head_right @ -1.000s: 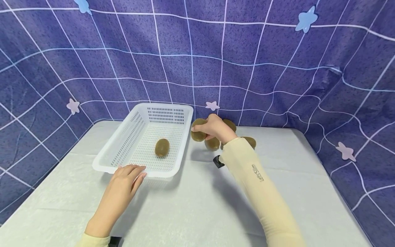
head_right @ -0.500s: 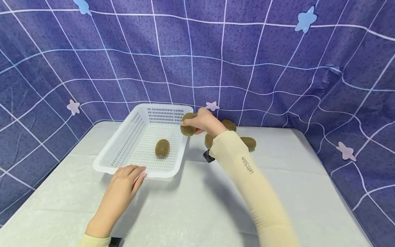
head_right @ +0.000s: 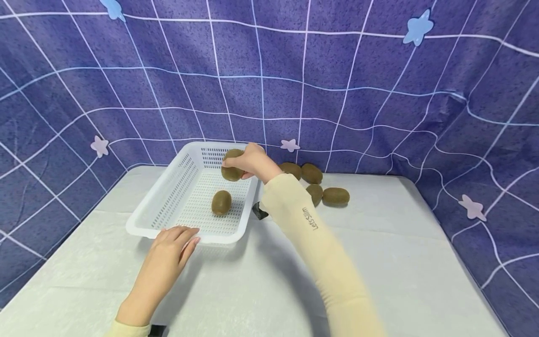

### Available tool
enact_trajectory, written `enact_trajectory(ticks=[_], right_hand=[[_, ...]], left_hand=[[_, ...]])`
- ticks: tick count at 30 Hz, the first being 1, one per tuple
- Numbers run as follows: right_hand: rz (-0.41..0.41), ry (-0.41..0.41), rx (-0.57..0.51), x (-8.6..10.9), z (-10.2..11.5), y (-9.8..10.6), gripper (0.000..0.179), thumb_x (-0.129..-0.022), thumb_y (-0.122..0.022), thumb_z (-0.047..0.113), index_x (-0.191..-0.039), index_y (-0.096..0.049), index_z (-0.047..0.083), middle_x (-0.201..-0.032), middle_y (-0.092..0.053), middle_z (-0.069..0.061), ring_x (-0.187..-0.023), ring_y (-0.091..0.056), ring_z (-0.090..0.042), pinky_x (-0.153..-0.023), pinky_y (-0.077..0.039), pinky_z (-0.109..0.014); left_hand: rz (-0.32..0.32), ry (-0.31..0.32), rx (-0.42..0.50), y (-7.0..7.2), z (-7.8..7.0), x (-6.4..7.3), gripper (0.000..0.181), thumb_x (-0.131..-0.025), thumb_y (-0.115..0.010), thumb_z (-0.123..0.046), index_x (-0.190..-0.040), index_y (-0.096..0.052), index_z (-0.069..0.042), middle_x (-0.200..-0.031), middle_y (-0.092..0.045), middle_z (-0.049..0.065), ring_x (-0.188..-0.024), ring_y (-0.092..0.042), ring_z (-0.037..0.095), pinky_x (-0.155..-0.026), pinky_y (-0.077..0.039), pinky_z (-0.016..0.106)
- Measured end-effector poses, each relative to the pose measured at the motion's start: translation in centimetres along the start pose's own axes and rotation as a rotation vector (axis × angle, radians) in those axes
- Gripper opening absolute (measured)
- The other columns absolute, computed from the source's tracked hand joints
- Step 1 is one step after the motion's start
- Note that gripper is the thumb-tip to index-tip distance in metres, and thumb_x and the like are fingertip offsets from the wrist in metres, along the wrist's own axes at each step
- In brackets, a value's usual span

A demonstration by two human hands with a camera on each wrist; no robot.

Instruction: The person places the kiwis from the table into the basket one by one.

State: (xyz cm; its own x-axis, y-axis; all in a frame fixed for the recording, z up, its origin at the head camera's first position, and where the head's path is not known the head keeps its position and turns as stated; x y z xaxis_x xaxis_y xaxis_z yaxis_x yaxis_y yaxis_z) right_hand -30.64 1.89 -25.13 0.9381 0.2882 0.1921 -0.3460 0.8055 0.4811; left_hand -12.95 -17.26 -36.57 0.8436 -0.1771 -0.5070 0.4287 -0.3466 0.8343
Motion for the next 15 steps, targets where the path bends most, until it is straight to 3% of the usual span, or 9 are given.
enact_trajectory(ticks=[9, 12, 15], right_hand=[[0.0, -0.006, -0.071, -1.1, 0.8, -1.4, 0.04, -0.083, -0.076, 0.032, -0.1, -0.055, 0.003, -0.093, -0.057, -0.006, -0.075, -0.06, -0.015, -0.073, -0.057, -0.027], [0.003, 0.008, -0.088, -1.5, 0.8, -2.1, 0.04, -0.083, -0.075, 0.032, -0.101, -0.059, 0.001, -0.092, -0.06, -0.007, -0.075, -0.061, -0.014, -0.072, -0.057, -0.026], [0.01, 0.026, -0.134, -1.9, 0.9, -2.8, 0.036, -0.084, -0.075, 0.029, -0.098, -0.061, 0.0, -0.087, -0.062, -0.006, -0.071, -0.061, -0.013, -0.079, -0.057, -0.033]], left_hand=[[-0.01, -0.008, 0.001, -0.1, 0.0, -0.1, 0.024, -0.092, -0.065, -0.016, -0.11, -0.068, 0.0, -0.105, -0.065, 0.013, -0.106, -0.058, 0.035, -0.101, -0.036, 0.063], [-0.007, -0.007, 0.001, 0.0, 0.0, 0.0, 0.024, -0.092, -0.065, -0.016, -0.11, -0.068, 0.0, -0.105, -0.065, 0.013, -0.107, -0.058, 0.035, -0.101, -0.036, 0.063], [-0.007, -0.006, 0.002, 0.0, 0.0, 0.0, 0.024, -0.092, -0.065, -0.016, -0.11, -0.068, 0.0, -0.104, -0.065, 0.013, -0.106, -0.058, 0.035, -0.101, -0.036, 0.063]])
Point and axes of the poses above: each hand's wrist, its own x-axis away from the middle knuckle, its own y-axis out of the back of the hand, z = x × y, the point moved 1 cm from there along -x, towards the middle knuckle
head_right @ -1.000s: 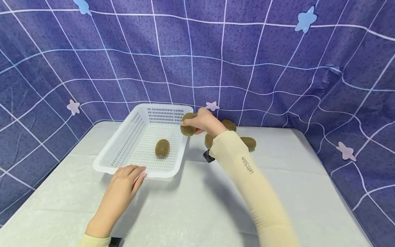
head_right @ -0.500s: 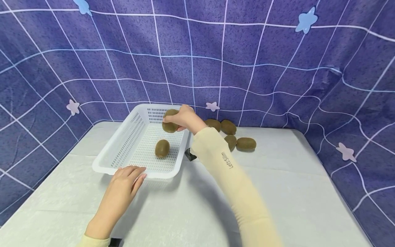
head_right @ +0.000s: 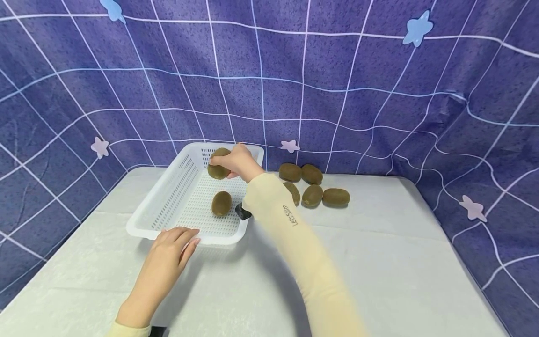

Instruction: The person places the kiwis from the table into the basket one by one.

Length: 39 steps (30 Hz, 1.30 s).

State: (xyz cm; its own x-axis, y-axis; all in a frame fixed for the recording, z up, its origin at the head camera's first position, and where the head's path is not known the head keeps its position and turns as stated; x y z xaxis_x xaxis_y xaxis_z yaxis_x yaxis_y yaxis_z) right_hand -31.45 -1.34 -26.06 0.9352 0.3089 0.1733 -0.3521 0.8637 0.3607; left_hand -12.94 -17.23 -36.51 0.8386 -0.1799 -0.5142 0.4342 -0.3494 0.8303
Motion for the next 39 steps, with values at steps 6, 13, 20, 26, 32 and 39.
enact_trajectory(ticks=[6, 13, 20, 26, 32, 39], right_hand=[[-0.008, 0.001, -0.075, -0.8, -0.2, -1.5, 0.037, -0.085, -0.074, 0.027, -0.102, -0.058, -0.001, -0.089, -0.061, -0.007, -0.074, -0.06, -0.015, -0.086, -0.055, -0.038], [-0.044, -0.006, -0.101, -1.6, -0.9, -2.8, 0.038, -0.084, -0.075, 0.025, -0.102, -0.057, -0.003, -0.092, -0.057, -0.008, -0.076, -0.061, -0.019, -0.086, -0.055, -0.04], [-0.085, -0.026, -0.111, -2.2, -1.5, -4.1, 0.037, -0.081, -0.078, 0.022, -0.1, -0.057, -0.002, -0.087, -0.058, -0.007, -0.074, -0.063, -0.02, -0.079, -0.057, -0.037], [-0.081, -0.055, -0.115, -2.5, -1.7, -5.3, 0.041, -0.081, -0.079, 0.02, -0.103, -0.054, -0.003, -0.089, -0.056, -0.009, -0.076, -0.062, -0.022, -0.083, -0.056, -0.04], [-0.076, -0.086, -0.138, -2.8, -2.1, -6.3, 0.043, -0.08, -0.08, 0.017, -0.105, -0.053, -0.005, -0.088, -0.055, -0.01, -0.078, -0.062, -0.028, -0.086, -0.055, -0.044], [-0.054, -0.121, -0.092, -3.0, -2.6, -7.5, 0.053, -0.081, -0.079, 0.015, -0.119, -0.05, -0.009, -0.101, -0.056, -0.016, -0.088, -0.066, -0.033, -0.082, -0.057, -0.04]], left_hand=[[-0.011, 0.0, 0.001, 0.0, 0.0, 0.0, 0.024, -0.092, -0.066, -0.016, -0.109, -0.068, 0.0, -0.104, -0.065, 0.013, -0.106, -0.059, 0.035, -0.101, -0.036, 0.063], [-0.042, -0.018, 0.005, -0.3, 0.0, -0.1, 0.022, -0.091, -0.067, -0.015, -0.107, -0.069, -0.001, -0.102, -0.065, 0.013, -0.103, -0.059, 0.035, -0.099, -0.037, 0.063], [-0.048, -0.016, 0.004, -0.4, 0.1, -0.1, 0.022, -0.09, -0.067, -0.015, -0.107, -0.069, -0.001, -0.101, -0.065, 0.012, -0.103, -0.059, 0.035, -0.098, -0.037, 0.064], [-0.055, -0.019, 0.0, -0.4, 0.1, -0.1, 0.021, -0.09, -0.068, -0.015, -0.106, -0.069, -0.001, -0.1, -0.065, 0.012, -0.101, -0.059, 0.034, -0.098, -0.038, 0.063], [-0.067, -0.023, 0.004, -0.4, 0.0, -0.1, 0.021, -0.089, -0.068, -0.014, -0.105, -0.069, -0.001, -0.098, -0.065, 0.011, -0.1, -0.059, 0.034, -0.097, -0.038, 0.064], [-0.075, -0.026, 0.005, -0.4, 0.1, -0.1, 0.02, -0.089, -0.069, -0.014, -0.104, -0.07, -0.002, -0.098, -0.065, 0.011, -0.1, -0.059, 0.034, -0.096, -0.039, 0.064]])
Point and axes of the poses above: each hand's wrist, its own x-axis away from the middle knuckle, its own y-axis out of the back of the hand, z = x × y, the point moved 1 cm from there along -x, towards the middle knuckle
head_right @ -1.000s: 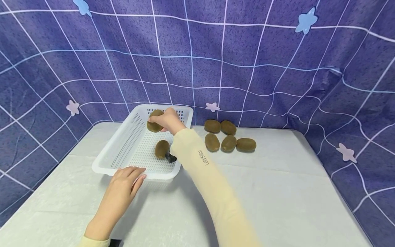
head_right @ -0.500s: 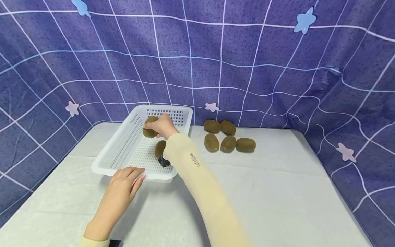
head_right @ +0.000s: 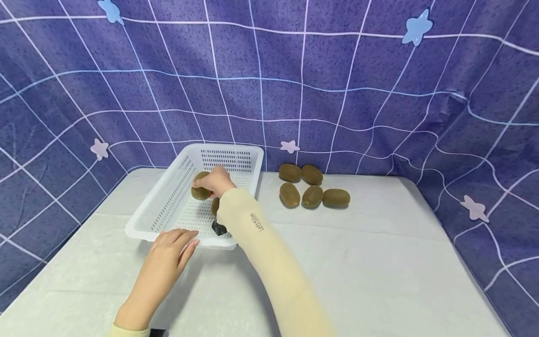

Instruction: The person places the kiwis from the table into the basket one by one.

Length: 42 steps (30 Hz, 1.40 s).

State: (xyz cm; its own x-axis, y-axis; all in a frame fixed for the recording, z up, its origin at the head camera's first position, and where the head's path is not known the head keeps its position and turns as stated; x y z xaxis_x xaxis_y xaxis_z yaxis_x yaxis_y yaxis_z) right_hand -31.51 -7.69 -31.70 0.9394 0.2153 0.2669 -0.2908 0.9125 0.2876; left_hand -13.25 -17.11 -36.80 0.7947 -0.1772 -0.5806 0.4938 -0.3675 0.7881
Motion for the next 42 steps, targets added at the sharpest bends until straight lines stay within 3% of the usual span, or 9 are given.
enact_trajectory(ticks=[4, 12, 24, 29, 34, 42], right_hand=[[0.012, -0.026, 0.037, 0.0, -0.3, -0.8, 0.058, -0.081, -0.079, 0.016, -0.124, -0.046, -0.006, -0.104, -0.056, -0.016, -0.089, -0.066, -0.033, -0.08, -0.057, -0.04], [0.043, -0.032, 0.083, 0.0, -0.2, -2.0, 0.046, -0.081, -0.079, 0.016, -0.113, -0.055, -0.007, -0.09, -0.059, -0.015, -0.086, -0.068, -0.035, -0.081, -0.057, -0.042], [0.09, -0.024, 0.082, 0.0, -0.4, -2.1, 0.036, -0.084, -0.074, 0.008, -0.109, -0.056, -0.01, -0.093, -0.058, -0.019, -0.093, -0.065, -0.038, -0.078, -0.057, -0.046], [0.112, -0.046, 0.103, 0.1, -0.4, -1.9, 0.029, -0.087, -0.068, 0.007, -0.108, -0.059, -0.01, -0.107, -0.059, -0.021, -0.099, -0.063, -0.041, -0.082, -0.056, -0.046], [0.126, -0.066, 0.153, 0.1, -0.3, -1.8, 0.038, -0.091, -0.065, 0.013, -0.122, -0.057, -0.009, -0.126, -0.055, -0.024, -0.102, -0.063, -0.044, -0.086, -0.055, -0.047], [0.134, -0.062, 0.148, 0.3, 0.2, -1.4, 0.046, -0.091, -0.066, 0.012, -0.128, -0.05, -0.01, -0.127, -0.052, -0.029, -0.102, -0.062, -0.044, -0.085, -0.055, -0.045]], left_hand=[[0.007, 0.006, 0.0, 0.0, 0.1, 0.0, 0.02, -0.089, -0.068, -0.015, -0.105, -0.07, -0.002, -0.098, -0.065, 0.01, -0.1, -0.06, 0.033, -0.096, -0.039, 0.064], [0.016, 0.01, 0.003, 0.3, 0.0, 0.0, 0.021, -0.09, -0.068, -0.015, -0.106, -0.07, -0.003, -0.099, -0.065, 0.01, -0.101, -0.06, 0.032, -0.097, -0.039, 0.063], [0.012, 0.007, -0.001, 0.2, 0.0, 0.0, 0.021, -0.09, -0.068, -0.015, -0.106, -0.07, -0.002, -0.1, -0.065, 0.011, -0.101, -0.06, 0.032, -0.097, -0.039, 0.063], [0.014, 0.007, 0.004, 0.3, -0.1, -0.1, 0.021, -0.09, -0.068, -0.015, -0.106, -0.069, -0.002, -0.101, -0.065, 0.011, -0.102, -0.06, 0.032, -0.097, -0.038, 0.063], [0.013, 0.008, 0.007, 0.3, -0.1, -0.1, 0.021, -0.09, -0.067, -0.015, -0.107, -0.069, -0.002, -0.101, -0.065, 0.011, -0.102, -0.059, 0.032, -0.097, -0.038, 0.063], [0.013, 0.009, 0.011, 0.3, -0.1, -0.1, 0.021, -0.09, -0.068, -0.014, -0.106, -0.069, -0.002, -0.099, -0.065, 0.01, -0.101, -0.059, 0.032, -0.097, -0.038, 0.063]])
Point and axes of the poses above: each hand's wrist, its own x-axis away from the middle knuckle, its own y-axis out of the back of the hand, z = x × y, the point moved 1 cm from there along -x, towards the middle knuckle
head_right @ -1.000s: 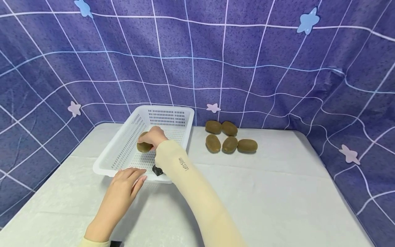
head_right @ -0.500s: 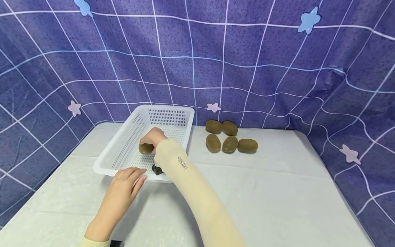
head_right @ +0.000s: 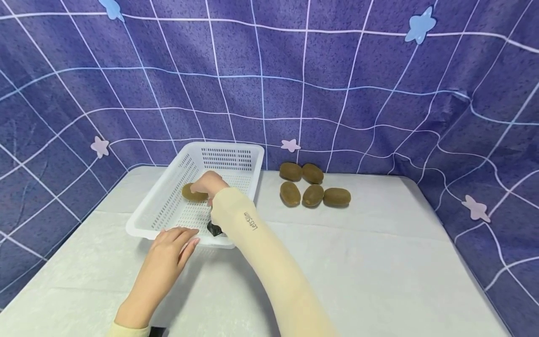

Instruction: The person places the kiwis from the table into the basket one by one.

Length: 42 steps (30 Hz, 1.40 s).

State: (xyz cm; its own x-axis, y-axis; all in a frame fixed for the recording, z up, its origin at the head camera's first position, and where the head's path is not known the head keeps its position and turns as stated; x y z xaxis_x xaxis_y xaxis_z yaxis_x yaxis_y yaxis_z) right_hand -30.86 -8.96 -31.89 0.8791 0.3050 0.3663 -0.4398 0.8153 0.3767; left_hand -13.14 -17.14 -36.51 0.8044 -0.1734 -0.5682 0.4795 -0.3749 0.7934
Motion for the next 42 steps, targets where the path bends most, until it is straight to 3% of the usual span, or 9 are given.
enact_trajectory(ticks=[8, 15, 18, 21, 30, 35, 42], right_hand=[[-0.008, 0.018, 0.029, 0.9, 0.7, 1.1, 0.045, -0.092, -0.065, 0.017, -0.128, -0.05, -0.007, -0.116, -0.056, -0.022, -0.095, -0.066, -0.037, -0.084, -0.056, -0.04], [-0.02, 0.051, -0.013, 1.5, 1.4, 2.1, 0.036, -0.09, -0.067, 0.015, -0.116, -0.054, -0.006, -0.091, -0.053, -0.012, -0.072, -0.055, -0.026, -0.089, -0.053, -0.043], [-0.021, 0.058, -0.04, 1.7, 1.6, 2.6, 0.036, -0.089, -0.067, 0.013, -0.116, -0.053, -0.008, -0.094, -0.055, -0.016, -0.069, -0.053, -0.025, -0.088, -0.054, -0.042], [-0.021, 0.065, -0.054, 2.0, 1.8, 3.1, 0.049, -0.088, -0.067, 0.012, -0.127, -0.046, -0.01, -0.103, -0.055, -0.021, -0.068, -0.052, -0.023, -0.086, -0.055, -0.04], [-0.012, 0.093, -0.061, 2.8, 1.8, 5.4, 0.063, -0.09, -0.067, 0.017, -0.138, -0.036, -0.008, -0.109, -0.053, -0.019, -0.078, -0.06, -0.024, -0.086, -0.055, -0.035], [-0.029, 0.099, -0.077, 2.8, 1.6, 6.2, 0.051, -0.089, -0.068, 0.016, -0.127, -0.045, -0.008, -0.116, -0.053, -0.021, -0.082, -0.061, -0.025, -0.085, -0.056, -0.033], [-0.034, 0.093, -0.075, 3.1, 1.5, 7.1, 0.039, -0.09, -0.067, 0.015, -0.118, -0.051, -0.006, -0.102, -0.055, -0.015, -0.07, -0.057, -0.017, -0.082, -0.056, -0.031]], left_hand=[[-0.002, 0.004, 0.004, -0.1, 0.0, 0.0, 0.021, -0.089, -0.068, -0.015, -0.106, -0.07, -0.001, -0.099, -0.065, 0.011, -0.101, -0.059, 0.033, -0.098, -0.038, 0.063], [-0.017, 0.0, 0.006, -0.2, 0.0, 0.0, 0.021, -0.089, -0.068, -0.013, -0.105, -0.069, 0.0, -0.099, -0.065, 0.012, -0.1, -0.059, 0.034, -0.098, -0.037, 0.063], [-0.016, 0.0, 0.003, -0.2, 0.0, 0.0, 0.021, -0.089, -0.068, -0.013, -0.105, -0.069, 0.0, -0.098, -0.065, 0.012, -0.1, -0.059, 0.034, -0.098, -0.038, 0.064], [-0.014, 0.003, 0.001, -0.3, -0.1, 0.0, 0.021, -0.089, -0.068, -0.013, -0.105, -0.069, 0.0, -0.098, -0.065, 0.012, -0.1, -0.059, 0.034, -0.097, -0.038, 0.063], [-0.024, 0.002, 0.001, -0.2, -0.3, 0.0, 0.02, -0.088, -0.069, -0.013, -0.104, -0.069, 0.0, -0.098, -0.065, 0.012, -0.1, -0.059, 0.035, -0.098, -0.038, 0.063], [-0.007, 0.009, 0.002, -0.2, -0.2, 0.0, 0.021, -0.089, -0.069, -0.013, -0.105, -0.069, 0.0, -0.1, -0.065, 0.013, -0.102, -0.059, 0.036, -0.098, -0.038, 0.063], [0.014, 0.017, 0.007, 0.0, -0.2, 0.1, 0.022, -0.09, -0.068, -0.014, -0.107, -0.069, 0.001, -0.101, -0.065, 0.014, -0.104, -0.059, 0.037, -0.099, -0.038, 0.063]])
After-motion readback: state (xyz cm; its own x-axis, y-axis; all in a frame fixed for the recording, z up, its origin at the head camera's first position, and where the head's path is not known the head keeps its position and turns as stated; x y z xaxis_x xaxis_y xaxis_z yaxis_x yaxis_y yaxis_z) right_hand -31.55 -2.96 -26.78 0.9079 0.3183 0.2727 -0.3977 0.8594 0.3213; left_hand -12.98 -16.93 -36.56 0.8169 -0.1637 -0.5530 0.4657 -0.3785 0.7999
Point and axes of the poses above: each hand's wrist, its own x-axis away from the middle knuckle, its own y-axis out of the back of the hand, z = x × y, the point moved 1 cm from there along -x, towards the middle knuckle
